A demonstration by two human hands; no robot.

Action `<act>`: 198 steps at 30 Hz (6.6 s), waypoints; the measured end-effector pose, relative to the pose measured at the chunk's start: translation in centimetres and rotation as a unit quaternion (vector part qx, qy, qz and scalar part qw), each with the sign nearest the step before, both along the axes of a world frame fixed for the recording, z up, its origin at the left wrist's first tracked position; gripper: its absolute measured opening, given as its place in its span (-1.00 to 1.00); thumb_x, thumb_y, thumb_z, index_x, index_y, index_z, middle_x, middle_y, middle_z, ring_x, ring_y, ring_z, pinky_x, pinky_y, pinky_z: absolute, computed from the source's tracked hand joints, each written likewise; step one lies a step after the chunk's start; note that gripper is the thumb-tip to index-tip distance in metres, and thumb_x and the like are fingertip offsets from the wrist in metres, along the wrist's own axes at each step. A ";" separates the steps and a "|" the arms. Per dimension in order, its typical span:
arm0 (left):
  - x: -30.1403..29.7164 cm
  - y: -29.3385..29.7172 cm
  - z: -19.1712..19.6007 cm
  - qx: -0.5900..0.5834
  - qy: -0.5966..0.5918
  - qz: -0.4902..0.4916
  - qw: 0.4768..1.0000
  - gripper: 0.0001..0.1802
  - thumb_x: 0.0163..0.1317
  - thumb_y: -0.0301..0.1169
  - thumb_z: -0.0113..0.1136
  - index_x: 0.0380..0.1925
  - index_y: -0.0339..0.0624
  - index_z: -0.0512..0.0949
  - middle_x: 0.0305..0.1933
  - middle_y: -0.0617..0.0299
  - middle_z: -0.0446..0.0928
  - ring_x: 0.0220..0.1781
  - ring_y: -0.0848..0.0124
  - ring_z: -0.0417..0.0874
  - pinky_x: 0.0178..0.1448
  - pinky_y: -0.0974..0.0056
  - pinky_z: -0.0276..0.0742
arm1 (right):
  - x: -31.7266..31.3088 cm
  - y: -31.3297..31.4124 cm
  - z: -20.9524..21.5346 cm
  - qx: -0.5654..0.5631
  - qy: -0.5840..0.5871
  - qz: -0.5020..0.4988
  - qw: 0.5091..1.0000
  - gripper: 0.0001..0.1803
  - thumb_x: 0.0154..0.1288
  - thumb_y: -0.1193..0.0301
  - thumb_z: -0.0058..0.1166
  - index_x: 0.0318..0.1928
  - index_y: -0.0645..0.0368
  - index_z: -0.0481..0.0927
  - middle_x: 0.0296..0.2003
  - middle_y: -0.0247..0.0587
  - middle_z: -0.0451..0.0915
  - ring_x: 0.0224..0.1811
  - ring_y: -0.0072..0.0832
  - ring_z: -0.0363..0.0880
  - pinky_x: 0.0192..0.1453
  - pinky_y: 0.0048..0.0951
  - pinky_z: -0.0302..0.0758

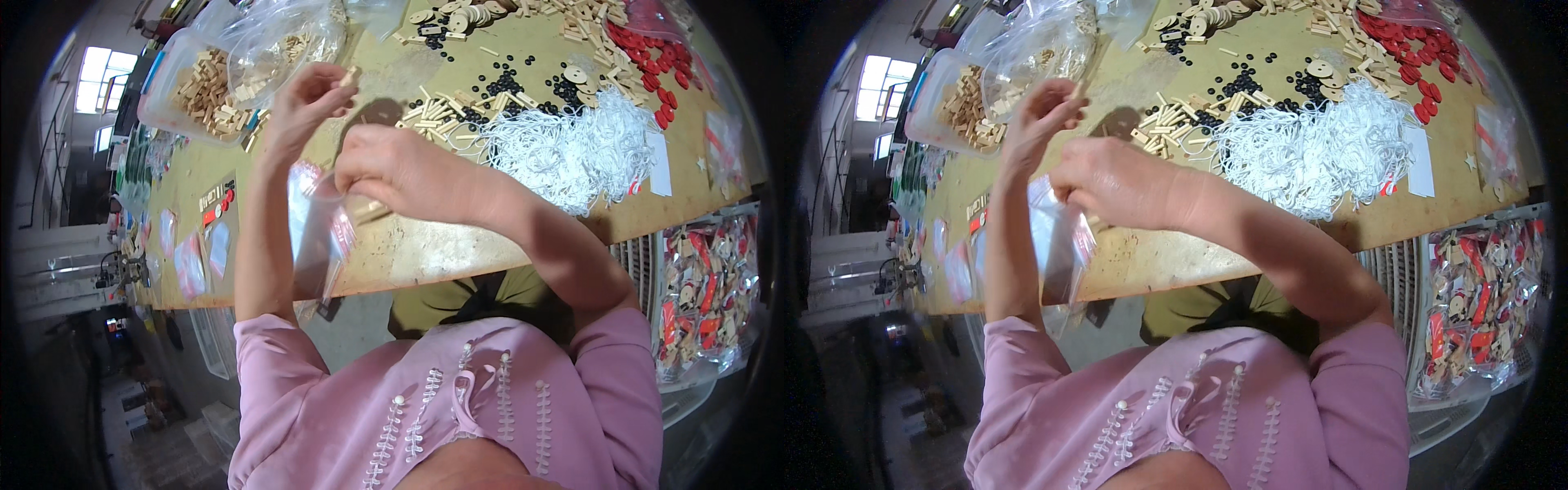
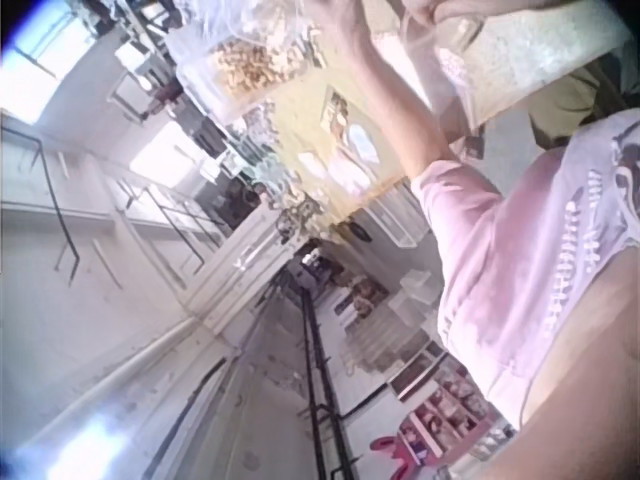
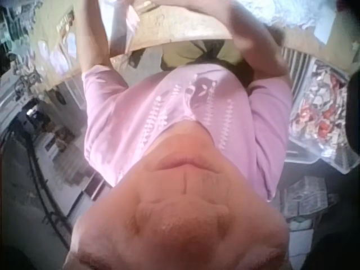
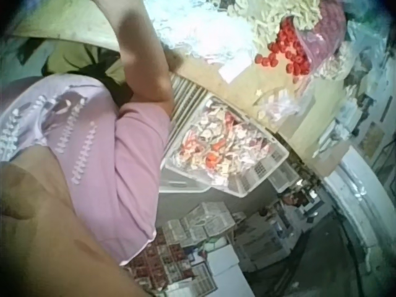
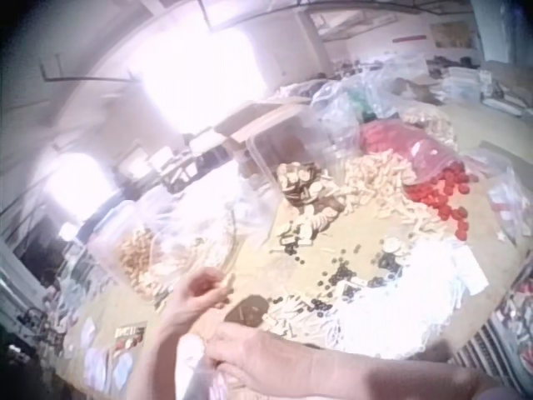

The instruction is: The person repeatedly picks small wooden pieces, black beads, and white elastic bands from a table and places them into small clear plastic bags. The person also adds red star-shaped pieces to some bags. The person seals each bag after filling it.

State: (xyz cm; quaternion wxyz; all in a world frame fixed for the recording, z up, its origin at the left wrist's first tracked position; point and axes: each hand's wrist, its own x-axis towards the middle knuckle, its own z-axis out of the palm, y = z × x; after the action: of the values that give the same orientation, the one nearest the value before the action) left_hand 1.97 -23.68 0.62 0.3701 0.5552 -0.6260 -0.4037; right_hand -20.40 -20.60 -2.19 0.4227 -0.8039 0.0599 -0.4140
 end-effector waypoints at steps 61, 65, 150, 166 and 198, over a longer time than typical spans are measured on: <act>-1.1 10.8 2.9 -0.002 0.049 0.025 0.998 -0.84 0.29 -0.42 0.45 -0.20 -0.26 0.75 -0.29 0.36 0.70 -0.21 0.63 0.60 -0.10 0.46 0.51 | -1.0 -0.1 1.4 -0.007 0.101 0.019 0.995 -0.91 0.26 0.53 0.15 -0.23 0.25 0.65 -0.25 -0.11 0.62 -0.20 -0.23 0.64 -0.08 -0.32 0.55; -1.2 11.9 2.7 -0.006 -0.013 0.029 0.999 -0.80 0.31 -0.39 0.44 -0.15 -0.29 0.74 -0.27 0.36 0.70 -0.21 0.62 0.60 -0.11 0.45 0.52 | -0.6 -0.1 1.1 -0.014 0.100 0.032 0.994 -0.89 0.25 0.53 0.15 -0.23 0.27 0.65 -0.21 -0.08 0.62 -0.18 -0.19 0.63 -0.04 -0.30 0.55; -16.3 -9.7 -6.7 -0.131 -0.297 -0.240 0.915 -0.74 0.27 -0.34 0.38 -0.10 -0.19 0.61 -0.26 0.13 0.72 -0.22 0.29 0.73 -0.07 0.19 0.64 | -13.4 10.1 -0.6 0.065 0.029 -0.066 0.995 -0.78 0.10 0.67 0.31 -0.20 0.32 0.67 -0.11 -0.05 0.66 -0.14 -0.18 0.70 -0.11 -0.28 0.64; -13.1 -9.9 -8.0 0.385 0.527 -0.059 0.755 -0.76 0.42 -0.46 0.16 -0.08 -0.46 0.44 -0.23 0.01 0.56 -0.28 0.35 0.63 -0.11 0.32 0.71 | -14.0 11.4 -0.2 0.114 0.073 -0.104 0.985 -0.84 0.18 0.67 0.31 -0.21 0.30 0.69 -0.16 -0.05 0.69 -0.15 -0.18 0.72 -0.08 -0.30 0.64; -10.9 9.9 -4.7 0.292 0.765 -0.080 0.568 -0.45 0.55 -0.43 -0.25 0.42 -0.59 0.18 0.52 -0.26 0.24 0.56 -0.03 0.31 0.60 -0.08 0.34 | -11.6 13.2 1.5 0.081 0.149 -0.112 0.979 -0.89 0.24 0.68 0.27 -0.23 0.28 0.66 -0.13 -0.09 0.70 -0.13 -0.27 0.73 -0.08 -0.37 0.66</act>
State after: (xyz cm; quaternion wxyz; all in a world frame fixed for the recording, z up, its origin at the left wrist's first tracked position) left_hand -8.93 -13.75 -4.05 0.4946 0.0643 0.0015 -0.8668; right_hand -31.97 -7.39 -0.72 0.4235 -0.8080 0.2456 -0.3278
